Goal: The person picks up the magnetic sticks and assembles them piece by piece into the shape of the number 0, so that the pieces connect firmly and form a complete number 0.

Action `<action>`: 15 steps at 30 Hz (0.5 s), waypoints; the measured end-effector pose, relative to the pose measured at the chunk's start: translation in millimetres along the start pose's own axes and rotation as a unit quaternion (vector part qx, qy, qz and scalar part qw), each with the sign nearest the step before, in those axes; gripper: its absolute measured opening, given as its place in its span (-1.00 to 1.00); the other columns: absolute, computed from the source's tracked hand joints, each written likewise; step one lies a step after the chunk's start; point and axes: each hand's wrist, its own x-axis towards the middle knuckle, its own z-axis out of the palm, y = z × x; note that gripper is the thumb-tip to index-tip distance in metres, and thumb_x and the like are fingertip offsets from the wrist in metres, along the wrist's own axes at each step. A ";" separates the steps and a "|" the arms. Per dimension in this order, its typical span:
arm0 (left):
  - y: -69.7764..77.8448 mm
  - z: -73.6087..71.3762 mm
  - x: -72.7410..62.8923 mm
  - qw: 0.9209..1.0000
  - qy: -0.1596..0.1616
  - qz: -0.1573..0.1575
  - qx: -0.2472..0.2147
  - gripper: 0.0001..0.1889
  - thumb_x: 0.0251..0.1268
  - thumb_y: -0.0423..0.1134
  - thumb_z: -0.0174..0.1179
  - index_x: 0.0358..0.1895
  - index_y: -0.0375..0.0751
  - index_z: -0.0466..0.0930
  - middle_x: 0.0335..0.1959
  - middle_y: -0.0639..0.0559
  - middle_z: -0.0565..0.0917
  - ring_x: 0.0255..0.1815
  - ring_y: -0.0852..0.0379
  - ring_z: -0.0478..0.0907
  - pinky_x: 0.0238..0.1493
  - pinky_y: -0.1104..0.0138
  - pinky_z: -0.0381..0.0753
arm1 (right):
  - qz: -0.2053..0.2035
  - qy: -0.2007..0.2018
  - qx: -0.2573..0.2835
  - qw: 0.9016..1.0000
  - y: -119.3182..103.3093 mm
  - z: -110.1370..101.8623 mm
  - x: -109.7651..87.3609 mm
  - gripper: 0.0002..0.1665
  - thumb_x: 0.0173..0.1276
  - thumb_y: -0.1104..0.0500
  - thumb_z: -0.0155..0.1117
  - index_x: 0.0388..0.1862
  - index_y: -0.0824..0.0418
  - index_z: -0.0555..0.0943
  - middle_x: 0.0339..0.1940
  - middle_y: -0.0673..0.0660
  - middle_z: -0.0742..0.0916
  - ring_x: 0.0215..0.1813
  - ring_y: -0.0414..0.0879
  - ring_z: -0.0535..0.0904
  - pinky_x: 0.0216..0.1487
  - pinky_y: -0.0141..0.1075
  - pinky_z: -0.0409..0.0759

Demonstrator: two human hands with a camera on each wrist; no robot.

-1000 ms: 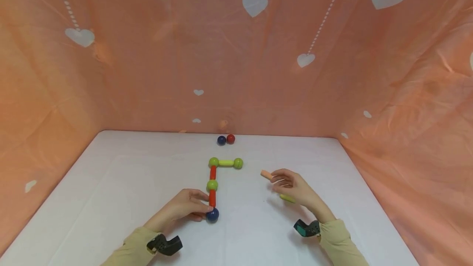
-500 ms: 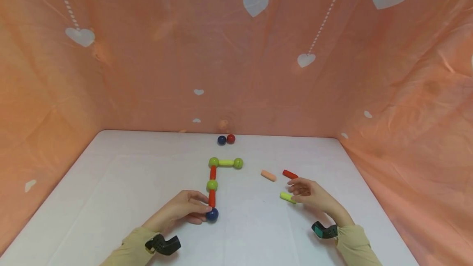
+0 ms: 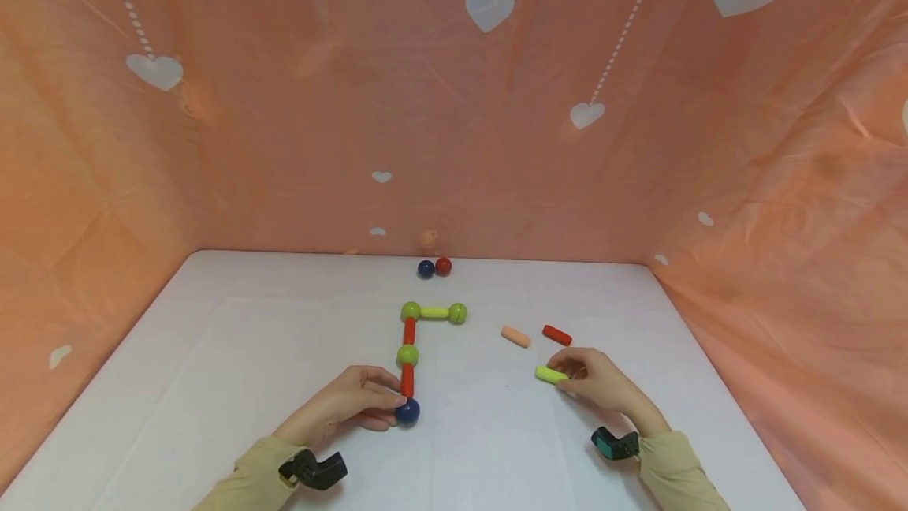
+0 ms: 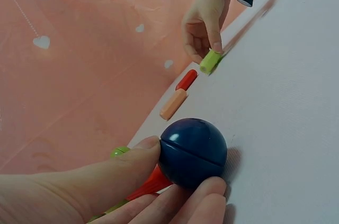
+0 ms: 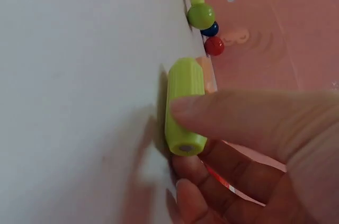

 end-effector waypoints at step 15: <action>-1.7 -1.4 1.8 1.000 -0.004 -0.002 0.004 -0.53 0.13 -0.23 0.39 0.05 -0.41 0.49 -0.28 -0.17 0.72 -0.39 0.04 0.68 -0.30 0.25 0.68 | -0.096 -0.062 0.074 0.991 -53.9 26.3 32.3 -0.74 0.24 0.25 0.38 -0.07 0.13 0.65 -0.07 0.07 0.69 -0.15 -0.11 0.57 -0.11 -0.31 0.58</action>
